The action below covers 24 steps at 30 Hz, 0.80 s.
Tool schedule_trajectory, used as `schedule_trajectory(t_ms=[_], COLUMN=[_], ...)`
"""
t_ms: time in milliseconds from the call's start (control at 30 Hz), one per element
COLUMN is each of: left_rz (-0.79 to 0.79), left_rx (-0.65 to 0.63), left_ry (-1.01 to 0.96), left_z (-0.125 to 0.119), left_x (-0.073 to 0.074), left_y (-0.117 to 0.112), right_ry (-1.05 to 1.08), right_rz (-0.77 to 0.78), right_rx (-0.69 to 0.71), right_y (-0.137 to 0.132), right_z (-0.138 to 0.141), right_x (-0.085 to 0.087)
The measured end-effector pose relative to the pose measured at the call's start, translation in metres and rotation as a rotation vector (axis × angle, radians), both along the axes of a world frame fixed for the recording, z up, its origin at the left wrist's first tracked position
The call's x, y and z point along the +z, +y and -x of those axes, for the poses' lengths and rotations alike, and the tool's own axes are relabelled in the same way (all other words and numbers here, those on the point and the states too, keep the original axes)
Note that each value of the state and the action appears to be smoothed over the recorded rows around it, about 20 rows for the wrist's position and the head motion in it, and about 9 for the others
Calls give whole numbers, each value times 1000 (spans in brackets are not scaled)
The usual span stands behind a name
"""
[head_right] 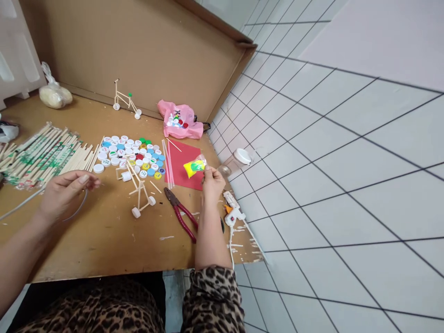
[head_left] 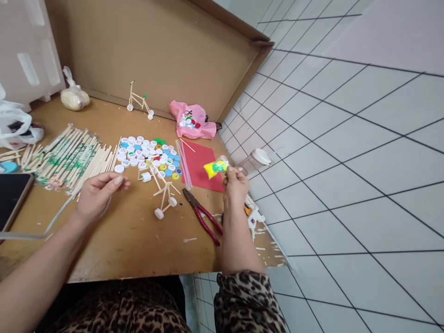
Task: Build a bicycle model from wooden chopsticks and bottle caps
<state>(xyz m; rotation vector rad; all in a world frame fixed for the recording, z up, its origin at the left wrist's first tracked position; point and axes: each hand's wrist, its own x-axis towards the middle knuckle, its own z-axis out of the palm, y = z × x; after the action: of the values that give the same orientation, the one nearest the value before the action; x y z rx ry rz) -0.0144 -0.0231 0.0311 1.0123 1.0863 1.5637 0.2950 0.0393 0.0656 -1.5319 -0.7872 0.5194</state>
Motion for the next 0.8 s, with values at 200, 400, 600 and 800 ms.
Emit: schedule_trajectory(t_ms=[200, 400, 600, 800], left_rz=[-13, -27, 0, 146], left_rx=[30, 11, 6, -251], left_ry=[21, -53, -331, -644], left_z=[2, 3, -12, -46], left_x=[-8, -12, 8, 53], left_y=[4, 8, -3, -22], right_ry=[-64, -164, -127, -597], right_rz=[186, 227, -48, -544], right_rx=[-18, -80, 42, 522], right_y=[13, 5, -29, -101], right_z=[-16, -32, 4, 117], right_x=[-33, -33, -9, 5])
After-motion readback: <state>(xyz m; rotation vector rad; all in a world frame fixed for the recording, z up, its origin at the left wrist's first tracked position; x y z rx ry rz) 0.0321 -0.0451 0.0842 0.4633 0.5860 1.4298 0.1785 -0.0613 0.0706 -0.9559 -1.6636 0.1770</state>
